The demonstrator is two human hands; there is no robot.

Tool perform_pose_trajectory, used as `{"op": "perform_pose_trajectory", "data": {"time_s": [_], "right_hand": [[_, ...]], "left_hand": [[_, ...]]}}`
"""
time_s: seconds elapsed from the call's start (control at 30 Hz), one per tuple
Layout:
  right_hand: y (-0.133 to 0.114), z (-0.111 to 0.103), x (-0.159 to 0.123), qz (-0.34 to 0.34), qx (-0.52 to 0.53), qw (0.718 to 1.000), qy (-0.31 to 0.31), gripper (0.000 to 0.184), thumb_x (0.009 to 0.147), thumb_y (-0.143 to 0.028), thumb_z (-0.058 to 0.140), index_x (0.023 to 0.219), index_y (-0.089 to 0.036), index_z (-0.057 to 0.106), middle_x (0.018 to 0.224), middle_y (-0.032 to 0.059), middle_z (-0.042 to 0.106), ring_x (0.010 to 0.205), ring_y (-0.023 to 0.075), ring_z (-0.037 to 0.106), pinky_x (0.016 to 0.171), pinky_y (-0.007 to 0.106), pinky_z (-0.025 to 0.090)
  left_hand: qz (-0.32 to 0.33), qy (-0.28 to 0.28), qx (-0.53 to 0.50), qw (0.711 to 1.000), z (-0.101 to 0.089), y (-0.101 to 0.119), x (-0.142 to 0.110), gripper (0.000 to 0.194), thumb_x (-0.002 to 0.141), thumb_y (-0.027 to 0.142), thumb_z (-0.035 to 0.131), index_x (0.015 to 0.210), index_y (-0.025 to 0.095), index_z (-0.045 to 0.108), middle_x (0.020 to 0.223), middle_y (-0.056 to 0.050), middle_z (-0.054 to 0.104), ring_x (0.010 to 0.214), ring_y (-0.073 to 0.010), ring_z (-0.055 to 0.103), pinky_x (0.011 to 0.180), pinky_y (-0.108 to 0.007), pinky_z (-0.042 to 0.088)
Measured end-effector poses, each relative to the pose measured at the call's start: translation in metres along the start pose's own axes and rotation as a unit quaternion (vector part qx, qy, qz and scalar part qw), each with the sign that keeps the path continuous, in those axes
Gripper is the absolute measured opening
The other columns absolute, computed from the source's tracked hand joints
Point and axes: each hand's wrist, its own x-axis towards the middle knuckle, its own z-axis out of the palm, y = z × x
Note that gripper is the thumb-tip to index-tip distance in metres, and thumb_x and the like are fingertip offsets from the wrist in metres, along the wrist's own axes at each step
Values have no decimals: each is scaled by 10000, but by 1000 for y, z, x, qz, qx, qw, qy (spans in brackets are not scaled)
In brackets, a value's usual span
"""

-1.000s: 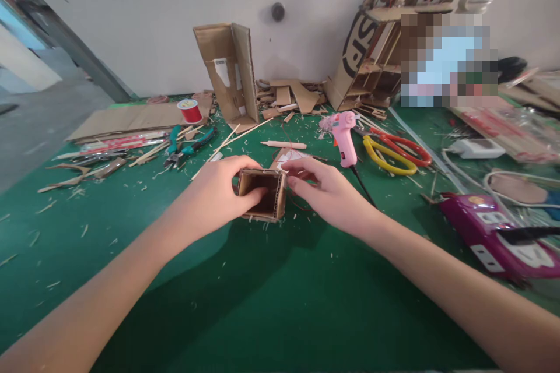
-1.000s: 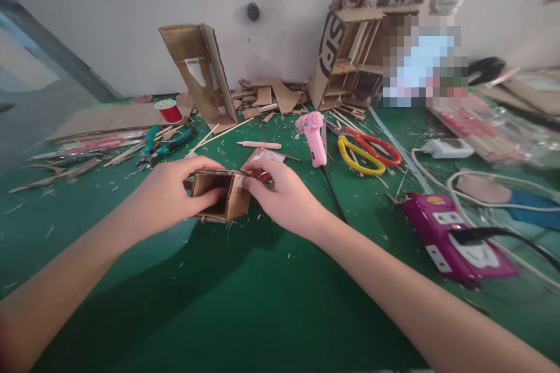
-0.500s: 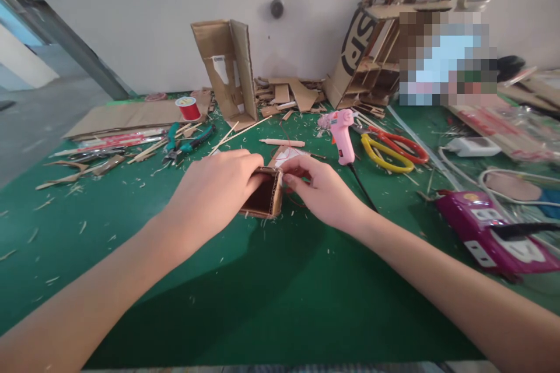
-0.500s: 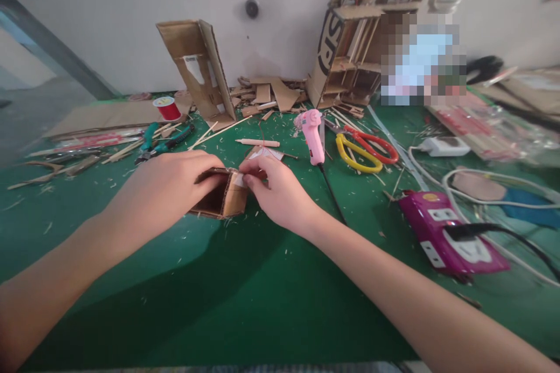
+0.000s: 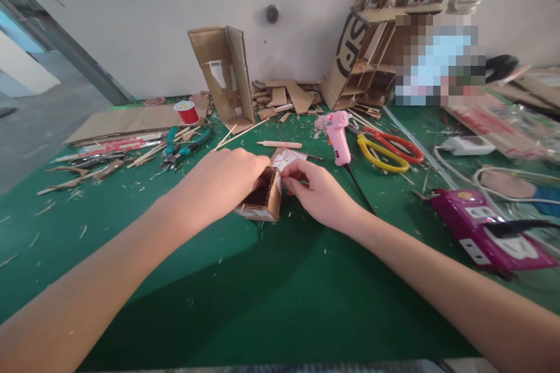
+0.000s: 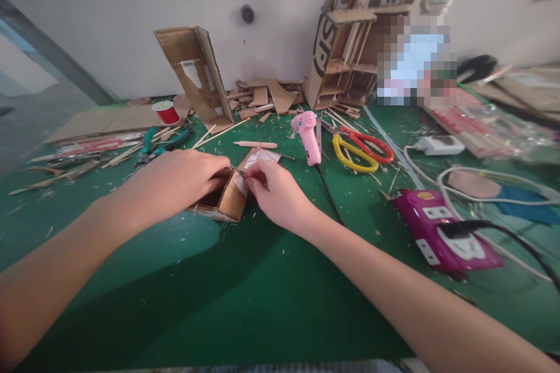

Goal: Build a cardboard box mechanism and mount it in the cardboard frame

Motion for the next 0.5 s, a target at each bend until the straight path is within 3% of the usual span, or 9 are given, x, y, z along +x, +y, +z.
{"op": "perform_pose_trajectory", "data": {"time_s": [0.3, 0.5], "right_hand": [[-1, 1, -2, -2, -40, 999, -15, 103, 886, -143, 490, 835, -192, 564, 833, 19, 645, 739, 153, 581, 693, 316, 476], [-2, 0, -1, 7, -48, 999, -15, 98, 893, -140, 497, 859, -186, 577, 857, 28, 659, 753, 158, 586, 709, 325, 469]], "left_hand": [[-3, -57, -9, 998, -6, -1, -1, 140, 867, 194, 482, 744, 197, 548, 757, -38, 655, 599, -172, 588, 488, -285, 248], [-13, -71, -61, 996, -2, -2, 3, 164, 865, 206, 463, 709, 197, 510, 687, -21, 608, 560, -148, 543, 498, -287, 275]]}}
